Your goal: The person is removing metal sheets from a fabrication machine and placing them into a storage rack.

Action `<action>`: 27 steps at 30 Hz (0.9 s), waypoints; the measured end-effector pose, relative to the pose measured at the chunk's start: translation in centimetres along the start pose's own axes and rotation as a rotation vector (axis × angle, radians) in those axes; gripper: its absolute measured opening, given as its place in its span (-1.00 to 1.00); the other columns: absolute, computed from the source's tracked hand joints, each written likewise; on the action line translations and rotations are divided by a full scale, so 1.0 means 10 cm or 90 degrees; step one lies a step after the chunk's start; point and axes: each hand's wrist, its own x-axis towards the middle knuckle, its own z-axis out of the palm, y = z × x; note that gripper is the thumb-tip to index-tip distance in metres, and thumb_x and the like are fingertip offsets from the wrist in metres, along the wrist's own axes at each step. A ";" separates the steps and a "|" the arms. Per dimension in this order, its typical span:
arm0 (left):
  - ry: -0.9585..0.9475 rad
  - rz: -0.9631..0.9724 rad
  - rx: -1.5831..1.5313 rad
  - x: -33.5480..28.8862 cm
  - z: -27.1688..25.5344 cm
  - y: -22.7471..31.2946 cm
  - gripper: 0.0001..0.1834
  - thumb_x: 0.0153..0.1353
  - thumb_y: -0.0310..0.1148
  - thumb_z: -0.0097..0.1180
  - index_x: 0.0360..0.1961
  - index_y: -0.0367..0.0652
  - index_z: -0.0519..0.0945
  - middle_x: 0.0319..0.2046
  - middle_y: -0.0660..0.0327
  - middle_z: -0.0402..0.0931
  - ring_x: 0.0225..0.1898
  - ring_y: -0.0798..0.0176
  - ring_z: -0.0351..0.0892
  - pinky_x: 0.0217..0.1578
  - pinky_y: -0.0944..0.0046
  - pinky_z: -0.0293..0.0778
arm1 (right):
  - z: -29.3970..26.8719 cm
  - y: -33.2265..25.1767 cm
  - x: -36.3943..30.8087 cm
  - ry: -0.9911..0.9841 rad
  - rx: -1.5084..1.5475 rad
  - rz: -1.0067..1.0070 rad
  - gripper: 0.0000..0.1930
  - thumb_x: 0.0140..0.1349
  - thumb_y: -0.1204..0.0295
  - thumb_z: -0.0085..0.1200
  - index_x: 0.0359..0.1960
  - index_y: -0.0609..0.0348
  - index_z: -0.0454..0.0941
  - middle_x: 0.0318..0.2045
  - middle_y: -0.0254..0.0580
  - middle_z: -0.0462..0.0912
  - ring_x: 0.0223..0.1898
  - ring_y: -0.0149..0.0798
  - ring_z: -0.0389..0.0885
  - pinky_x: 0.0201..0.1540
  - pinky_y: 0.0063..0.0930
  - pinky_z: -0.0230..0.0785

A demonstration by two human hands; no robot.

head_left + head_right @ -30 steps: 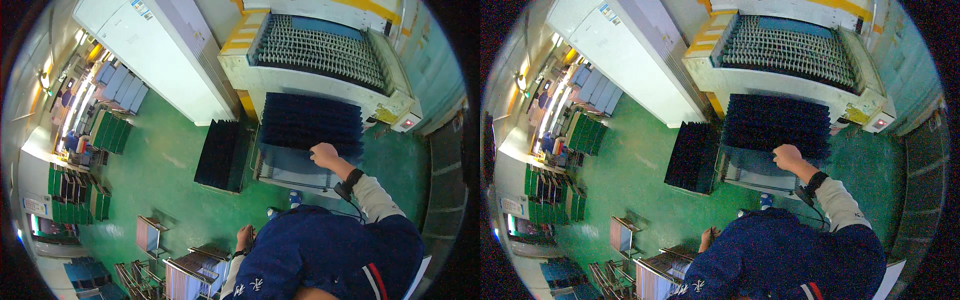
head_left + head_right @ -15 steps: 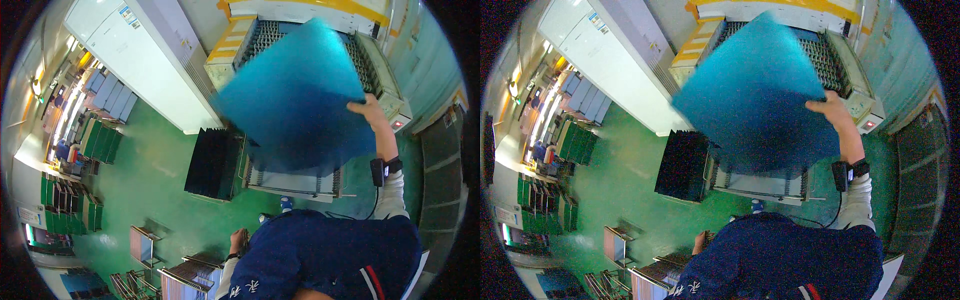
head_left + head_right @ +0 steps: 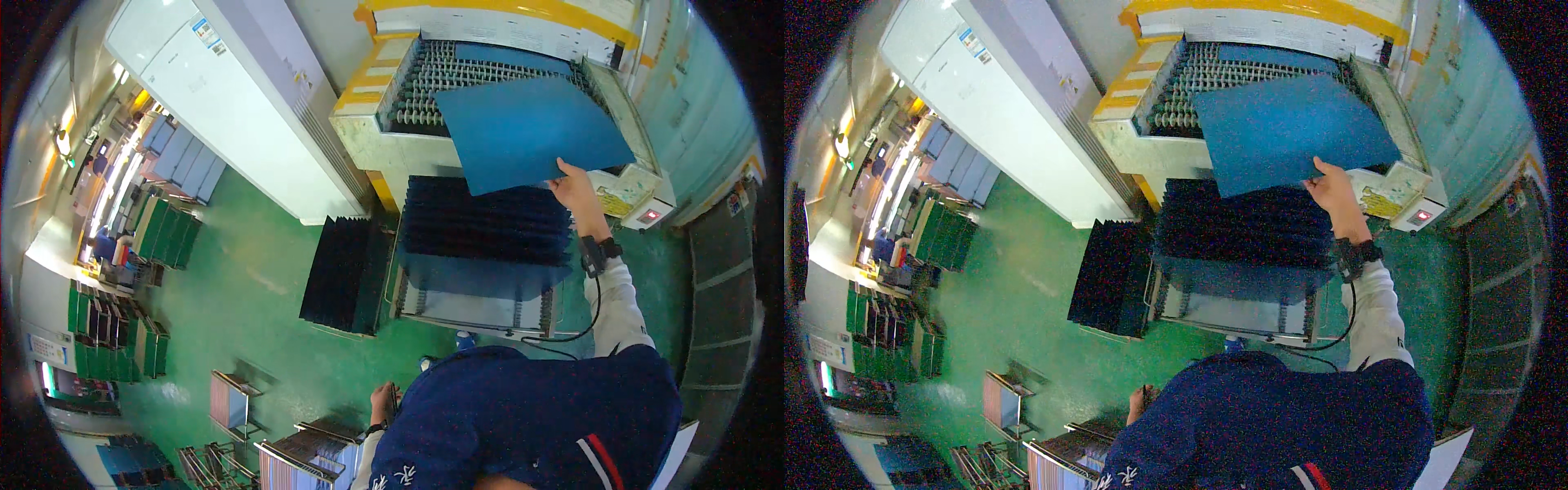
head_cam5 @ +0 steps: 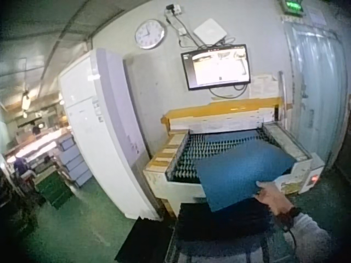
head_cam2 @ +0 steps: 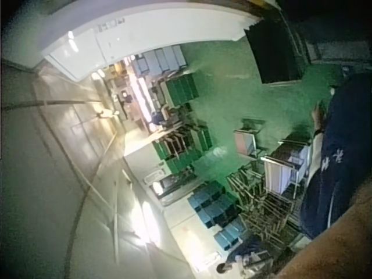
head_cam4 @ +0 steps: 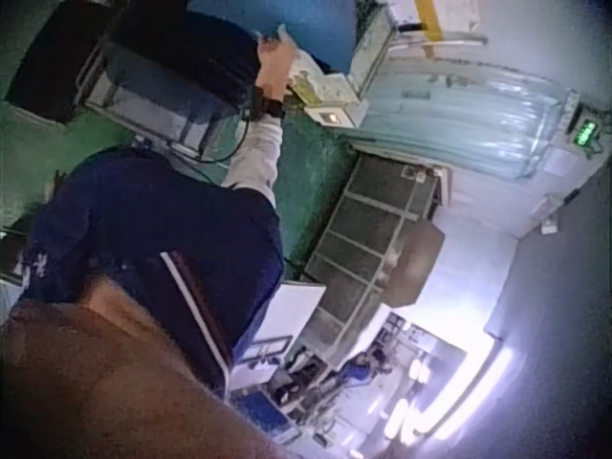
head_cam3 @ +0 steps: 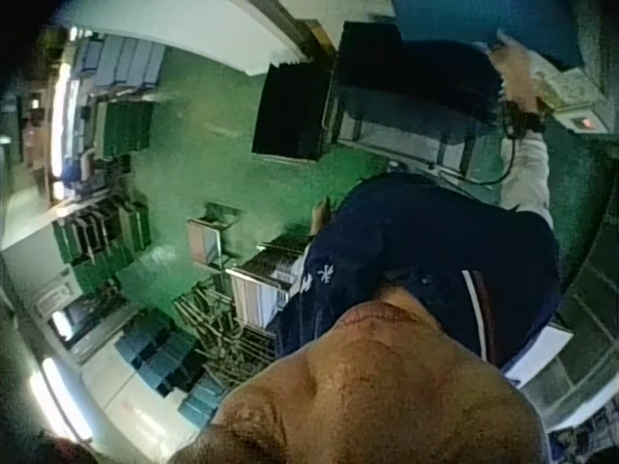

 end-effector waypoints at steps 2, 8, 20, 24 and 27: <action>0.021 -0.008 0.054 -0.06 0.02 0.04 -0.70 0.15 -0.32 -0.04 -0.27 -0.40 0.42 -0.45 0.06 0.51 -0.59 0.18 0.50 -0.59 0.29 0.43 | 0.00 0.12 0.12 0.070 0.017 0.026 -0.78 0.12 0.38 0.06 -0.24 0.15 0.37 -0.32 -0.19 0.49 -0.27 -0.17 0.47 -0.17 -0.27 0.38; 0.046 -0.011 0.117 -0.25 0.12 0.13 -0.68 0.17 -0.30 -0.06 -0.25 -0.43 0.40 -0.40 0.00 0.51 -0.55 0.14 0.52 -0.59 0.24 0.45 | 0.18 0.25 0.30 0.022 -0.095 0.189 -0.77 0.13 0.30 0.06 -0.27 0.14 0.37 -0.32 -0.21 0.46 -0.32 -0.29 0.45 -0.34 -0.51 0.39; 0.034 0.073 0.180 -0.33 0.14 0.00 -0.67 0.18 -0.30 -0.05 -0.15 -0.39 0.39 -0.34 -0.05 0.52 -0.53 0.10 0.55 -0.58 0.22 0.50 | 0.31 0.38 0.88 0.034 0.064 0.079 -0.84 0.16 0.39 0.01 -0.32 0.17 0.34 -0.39 -0.19 0.44 -0.33 -0.24 0.47 -0.32 -0.42 0.40; 0.022 0.117 0.209 -0.28 0.24 0.04 -0.67 0.19 -0.31 -0.07 -0.12 -0.37 0.38 -0.32 -0.07 0.52 -0.50 0.08 0.56 -0.55 0.21 0.52 | 0.37 0.28 0.97 0.057 0.045 0.072 -0.83 0.20 0.36 -0.05 -0.27 0.18 0.35 -0.33 -0.14 0.49 -0.28 -0.26 0.50 -0.31 -0.45 0.41; 0.048 0.050 0.209 -0.29 0.25 0.05 -0.67 0.20 -0.31 -0.07 -0.11 -0.37 0.38 -0.30 -0.07 0.51 -0.48 0.08 0.56 -0.53 0.21 0.52 | 0.40 0.25 1.01 0.013 -0.036 0.108 -0.77 0.25 0.30 -0.14 -0.19 0.20 0.36 -0.26 -0.08 0.54 -0.29 -0.32 0.53 -0.31 -0.50 0.41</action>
